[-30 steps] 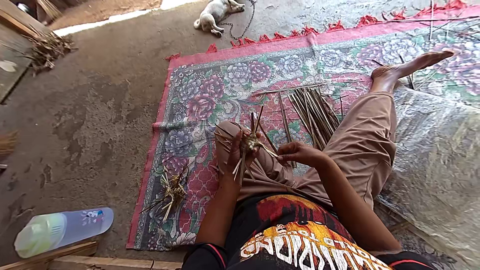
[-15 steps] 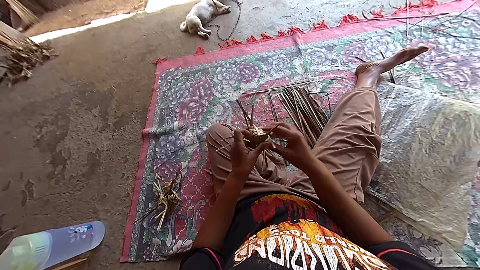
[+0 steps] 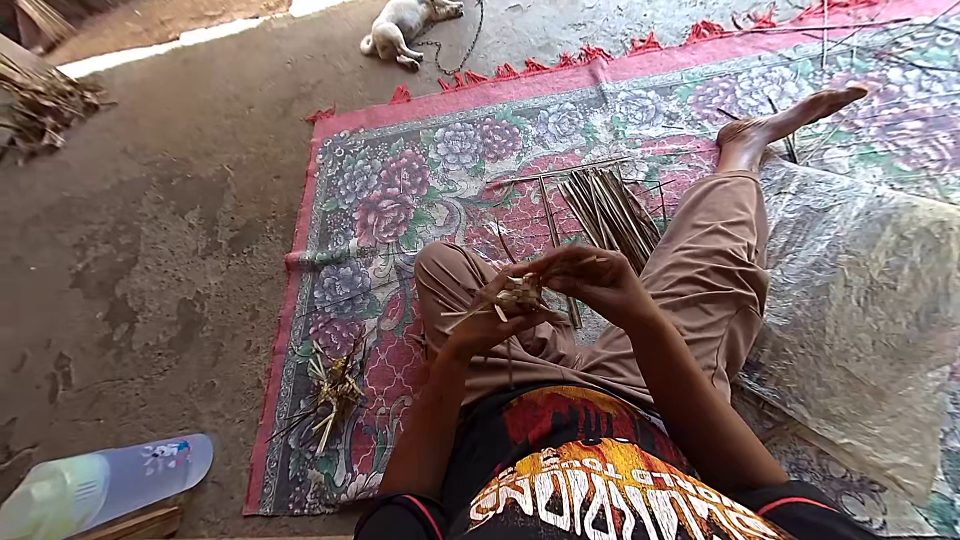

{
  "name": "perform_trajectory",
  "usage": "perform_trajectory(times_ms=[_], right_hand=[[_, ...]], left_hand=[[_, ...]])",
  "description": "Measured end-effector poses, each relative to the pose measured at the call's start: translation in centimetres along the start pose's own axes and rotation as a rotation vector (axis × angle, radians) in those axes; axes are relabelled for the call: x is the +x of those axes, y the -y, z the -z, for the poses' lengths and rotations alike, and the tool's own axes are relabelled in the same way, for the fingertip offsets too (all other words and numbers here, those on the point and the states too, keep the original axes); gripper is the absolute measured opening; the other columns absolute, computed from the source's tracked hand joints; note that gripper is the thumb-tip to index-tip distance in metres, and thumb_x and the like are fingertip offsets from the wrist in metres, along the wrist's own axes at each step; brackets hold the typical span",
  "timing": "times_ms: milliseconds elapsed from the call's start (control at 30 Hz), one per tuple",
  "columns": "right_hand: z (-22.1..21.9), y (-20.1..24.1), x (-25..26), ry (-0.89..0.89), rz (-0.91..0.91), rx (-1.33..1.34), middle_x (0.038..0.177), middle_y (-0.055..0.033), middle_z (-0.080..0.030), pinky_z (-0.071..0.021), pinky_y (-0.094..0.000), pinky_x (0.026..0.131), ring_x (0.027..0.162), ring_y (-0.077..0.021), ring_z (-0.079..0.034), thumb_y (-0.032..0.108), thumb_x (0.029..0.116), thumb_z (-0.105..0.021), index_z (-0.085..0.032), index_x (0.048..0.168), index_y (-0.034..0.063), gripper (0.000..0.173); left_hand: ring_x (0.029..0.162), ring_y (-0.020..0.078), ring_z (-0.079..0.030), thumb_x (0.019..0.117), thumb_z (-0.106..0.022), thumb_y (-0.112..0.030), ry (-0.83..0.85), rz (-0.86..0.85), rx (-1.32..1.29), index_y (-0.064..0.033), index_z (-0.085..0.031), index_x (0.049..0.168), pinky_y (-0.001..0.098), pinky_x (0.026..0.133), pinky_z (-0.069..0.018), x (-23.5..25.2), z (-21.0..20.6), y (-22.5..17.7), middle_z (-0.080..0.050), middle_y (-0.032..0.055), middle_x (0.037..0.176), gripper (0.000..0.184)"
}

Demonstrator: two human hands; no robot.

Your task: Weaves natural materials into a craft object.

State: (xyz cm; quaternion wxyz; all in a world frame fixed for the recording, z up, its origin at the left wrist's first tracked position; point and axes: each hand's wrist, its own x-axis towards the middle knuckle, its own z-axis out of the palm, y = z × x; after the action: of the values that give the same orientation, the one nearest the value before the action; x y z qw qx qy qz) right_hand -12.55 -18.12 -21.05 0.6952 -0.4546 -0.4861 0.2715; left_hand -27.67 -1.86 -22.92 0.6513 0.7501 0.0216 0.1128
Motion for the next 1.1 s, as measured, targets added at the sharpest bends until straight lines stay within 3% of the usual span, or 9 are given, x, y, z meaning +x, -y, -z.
perform_trajectory(times_ms=[100, 233, 300, 367, 500, 533, 700, 867, 1100], right_hand=[[-1.0, -0.2, 0.0, -0.262, -0.028, 0.055, 0.135, -0.0037, -0.063, -0.0594, -0.0305, 0.091, 0.105, -0.0127, -0.069, 0.005, 0.0947, -0.067, -0.054, 0.138, 0.0099, 0.045], [-2.4, -0.7, -0.3, -0.314, 0.019, -0.239, 0.098, 0.0014, -0.069, -0.0558, -0.0219, 0.078, 0.084, -0.0023, -0.064, 0.006, 0.0959, -0.064, -0.064, 0.127, 0.0006, 0.032], [-3.0, -1.4, -0.4, -0.251, 0.071, -0.302, 0.091, 0.0003, -0.067, -0.0536, -0.0204, 0.07, 0.075, -0.0013, -0.059, 0.01, 0.0972, -0.063, -0.068, 0.123, -0.0007, 0.028], [-3.4, -1.7, -0.4, -0.203, 0.084, -0.332, 0.1, -0.0029, -0.07, -0.0562, -0.0213, 0.075, 0.083, -0.0021, -0.064, 0.015, 0.1008, -0.06, -0.072, 0.117, -0.0003, 0.025], [-3.2, -1.9, -0.1, -0.139, 0.068, -0.345, 0.101, -0.0051, -0.07, -0.0567, -0.0221, 0.072, 0.08, -0.0037, -0.064, 0.008, 0.1013, -0.057, -0.072, 0.111, -0.0008, 0.02], [-3.2, -2.2, -0.1, -0.12, 0.044, -0.351, 0.1, -0.0056, -0.07, -0.057, -0.0228, 0.07, 0.077, -0.0044, -0.064, 0.007, 0.102, -0.056, -0.071, 0.113, -0.0005, 0.02], [-4.3, -3.6, -0.7, -0.029, -0.132, -0.401, 0.092, -0.0089, -0.067, -0.0572, -0.0286, 0.076, 0.078, -0.0108, -0.065, 0.012, 0.1056, -0.05, -0.064, 0.114, -0.0029, 0.022], [-4.2, -4.2, -0.6, 0.046, -0.361, -0.409, 0.089, -0.0088, -0.064, -0.0545, -0.0331, 0.08, 0.082, -0.014, -0.064, 0.018, 0.1053, -0.049, -0.061, 0.114, -0.0011, 0.024], [-5.9, -6.4, -1.4, -0.179, -0.174, -0.429, 0.092, -0.0094, -0.071, -0.0581, -0.0291, 0.078, 0.079, -0.011, -0.068, 0.01, 0.1036, -0.049, -0.063, 0.127, -0.0042, 0.031]], left_hand=[[0.101, 0.011, -0.069, 0.0835, -0.074, 0.002, -0.172, -0.057, -0.161, -0.0069, -0.05, 0.14, 0.0286, 0.089, -0.0589, 0.3, -1.6, -0.4, -0.069, 0.0037, 0.121, 0.062], [0.098, 0.0081, -0.067, 0.0842, -0.073, 0.001, -0.279, -0.079, -0.084, -0.0096, -0.044, 0.143, 0.0256, 0.084, -0.0583, 1.0, -1.5, -0.8, -0.066, 0.0028, 0.123, 0.067], [0.095, 0.0057, -0.067, 0.0889, -0.073, -0.011, -0.264, -0.058, -0.083, -0.0141, -0.039, 0.147, 0.0248, 0.083, -0.058, 0.9, -1.4, -1.0, -0.066, 0.0003, 0.119, 0.067], [0.103, 0.0074, -0.067, 0.094, -0.071, -0.028, -0.242, -0.085, -0.16, -0.0185, -0.036, 0.148, 0.0261, 0.087, -0.057, 0.6, -1.8, -0.8, -0.066, 0.0001, 0.126, 0.065], [0.095, -0.0009, -0.063, 0.0925, -0.066, -0.057, -0.312, -0.134, -0.244, -0.0335, -0.048, 0.128, 0.0194, 0.081, -0.0549, 0.4, -2.6, 0.5, -0.063, -0.0118, 0.113, 0.047], [0.094, -0.002, -0.062, 0.0926, -0.065, -0.059, -0.35, -0.137, -0.207, -0.0334, -0.052, 0.122, 0.0191, 0.08, -0.0541, 0.5, -2.6, 0.7, -0.061, -0.0132, 0.11, 0.041], [0.082, 0.0041, -0.065, 0.0968, -0.063, -0.013, -0.516, -0.229, 0.079, -0.0117, -0.063, 0.093, 0.0229, 0.071, -0.0565, 1.0, -2.0, 2.1, -0.068, -0.0023, 0.098, 0.004], [0.091, 0.0157, -0.07, 0.0932, -0.067, -0.022, -0.554, -0.266, 0.597, -0.0088, -0.067, 0.076, 0.0372, 0.078, -0.0579, 0.9, -1.1, 3.7, -0.073, 0.0044, 0.095, 0.021], [0.089, 0.0126, -0.067, 0.0941, -0.066, -0.021, -0.728, -0.234, 0.463, -0.0046, -0.068, 0.082, 0.0304, 0.08, -0.0552, 1.8, -1.5, 4.8, -0.072, 0.0064, 0.096, 0.02]])
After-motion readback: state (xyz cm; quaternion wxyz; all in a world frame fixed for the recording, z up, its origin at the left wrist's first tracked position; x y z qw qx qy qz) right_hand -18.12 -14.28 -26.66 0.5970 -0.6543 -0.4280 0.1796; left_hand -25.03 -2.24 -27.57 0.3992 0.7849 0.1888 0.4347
